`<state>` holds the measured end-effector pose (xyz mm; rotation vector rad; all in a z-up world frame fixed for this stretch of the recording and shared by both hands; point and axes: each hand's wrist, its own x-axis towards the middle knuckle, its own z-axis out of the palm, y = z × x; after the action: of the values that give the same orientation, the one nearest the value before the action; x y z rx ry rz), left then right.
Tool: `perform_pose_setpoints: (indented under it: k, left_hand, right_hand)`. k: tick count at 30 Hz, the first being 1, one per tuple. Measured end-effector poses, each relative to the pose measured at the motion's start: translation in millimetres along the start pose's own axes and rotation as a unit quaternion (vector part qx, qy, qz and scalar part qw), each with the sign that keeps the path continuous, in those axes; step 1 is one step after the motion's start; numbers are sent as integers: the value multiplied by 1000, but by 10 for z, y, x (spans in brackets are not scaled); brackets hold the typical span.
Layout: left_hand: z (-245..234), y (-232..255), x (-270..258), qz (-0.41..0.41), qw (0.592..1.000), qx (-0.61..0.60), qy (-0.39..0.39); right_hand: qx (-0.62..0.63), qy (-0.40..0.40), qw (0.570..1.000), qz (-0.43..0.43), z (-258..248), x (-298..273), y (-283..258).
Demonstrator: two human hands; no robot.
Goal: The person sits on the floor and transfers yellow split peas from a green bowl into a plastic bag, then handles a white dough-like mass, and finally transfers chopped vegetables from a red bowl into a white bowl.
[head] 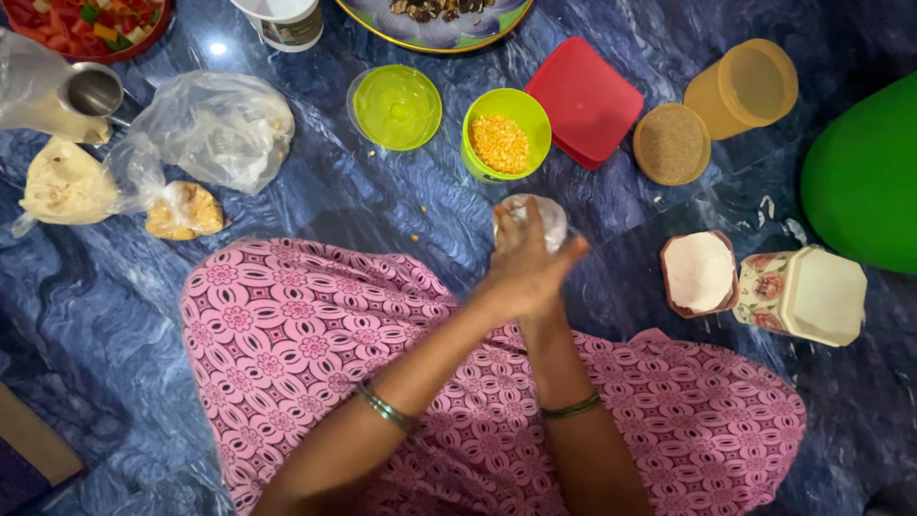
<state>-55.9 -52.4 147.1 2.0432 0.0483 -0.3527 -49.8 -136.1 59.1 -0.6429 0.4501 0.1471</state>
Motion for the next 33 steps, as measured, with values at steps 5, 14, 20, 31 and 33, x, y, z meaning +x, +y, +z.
perform_pose_setpoints:
  k: [5,14,20,31,33]
  left_hand:
    - [-71,249,-477,122,970,207,24]
    - [-175,241,-398,222,935,263,91]
    - [-193,174,-294,239,943,217,80]
    - [-318,-358,369,-28,784,-609,117]
    - [-318,-435,382,-61,723,-680,104]
  right_hand:
    - [32,-45,998,31,114,-231,-137]
    - [44,-72,995,61,41,-116,-124]
    - [31,-95,992,76,-101,84,-154]
    - [155,-95,979,92,-112,331,-141]
    - [156,-75,981,90,-67,296,-143]
